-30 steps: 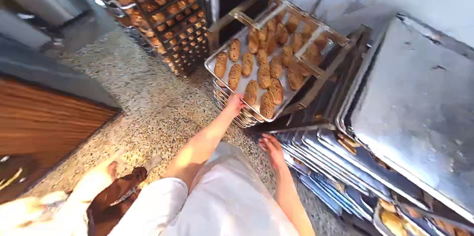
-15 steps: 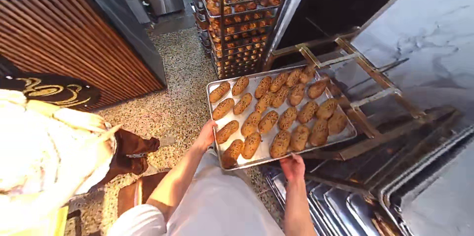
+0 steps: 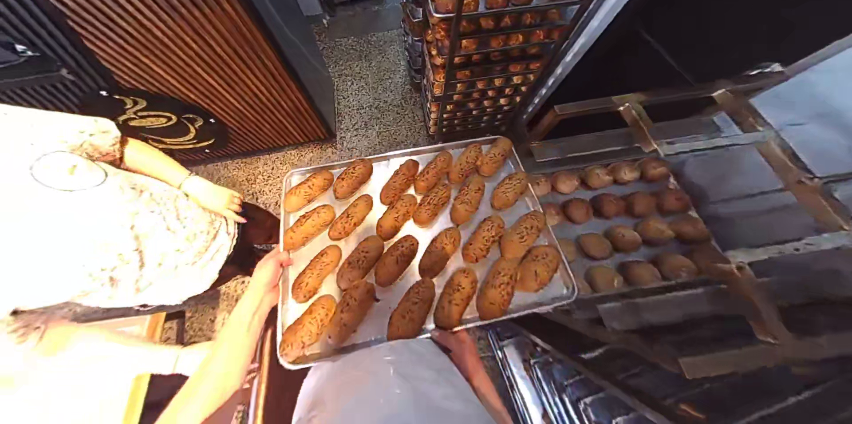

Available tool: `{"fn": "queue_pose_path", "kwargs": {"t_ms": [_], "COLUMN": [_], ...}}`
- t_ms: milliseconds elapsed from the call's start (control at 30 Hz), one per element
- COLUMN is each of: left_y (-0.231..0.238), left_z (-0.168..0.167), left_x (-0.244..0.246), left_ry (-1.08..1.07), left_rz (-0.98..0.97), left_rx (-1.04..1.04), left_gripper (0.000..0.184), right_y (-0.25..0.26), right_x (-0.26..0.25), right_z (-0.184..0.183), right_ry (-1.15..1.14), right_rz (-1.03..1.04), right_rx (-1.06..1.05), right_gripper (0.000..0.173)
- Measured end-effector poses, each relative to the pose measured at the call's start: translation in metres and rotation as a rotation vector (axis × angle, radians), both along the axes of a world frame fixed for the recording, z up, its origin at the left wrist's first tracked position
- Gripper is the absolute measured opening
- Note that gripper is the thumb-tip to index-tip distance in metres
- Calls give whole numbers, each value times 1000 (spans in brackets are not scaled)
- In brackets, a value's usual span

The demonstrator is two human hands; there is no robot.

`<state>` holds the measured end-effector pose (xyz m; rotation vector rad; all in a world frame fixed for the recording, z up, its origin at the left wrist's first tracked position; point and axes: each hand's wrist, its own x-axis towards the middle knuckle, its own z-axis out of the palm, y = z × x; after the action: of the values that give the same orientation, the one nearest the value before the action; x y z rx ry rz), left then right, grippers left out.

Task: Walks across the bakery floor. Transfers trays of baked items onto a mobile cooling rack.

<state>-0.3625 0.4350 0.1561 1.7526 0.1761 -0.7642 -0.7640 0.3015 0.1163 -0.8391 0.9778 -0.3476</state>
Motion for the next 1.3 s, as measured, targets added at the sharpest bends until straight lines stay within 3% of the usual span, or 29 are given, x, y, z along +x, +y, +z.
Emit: {"fn": "queue_pose_path", "kwargs": {"t_ms": [167,300,567,667,833,1067,1300], "left_y": [-28,-14,-95,-130,-218,-366,-489], "left_z": [42,-28,-98,-123,-146,-200,-246], "left_x": [0,58,178,225,273,344,427], "left_ry": [23,23,-65,-87,-113,-109,-129], "left_rz": [207,246,353,378,423,484,415], "left_rx": [138,89,280,304,362,413,296], "left_gripper": [36,40,32,29,22,36,36], "right_y": [-51,-125,-250,-298,-394,-553,-658], "right_x": [66,133,301,366,449,545,592], "right_z": [-19,-46,-115,-127,-150,-204,-233], "right_ry": [-69,-131,-145,-103,-35,56,202], "right_rz": [41,142,245,267,241,253,201], "right_rx": [68,133,320,285,223,213,240], "right_gripper": [39,38,39,40,52,54,53]}}
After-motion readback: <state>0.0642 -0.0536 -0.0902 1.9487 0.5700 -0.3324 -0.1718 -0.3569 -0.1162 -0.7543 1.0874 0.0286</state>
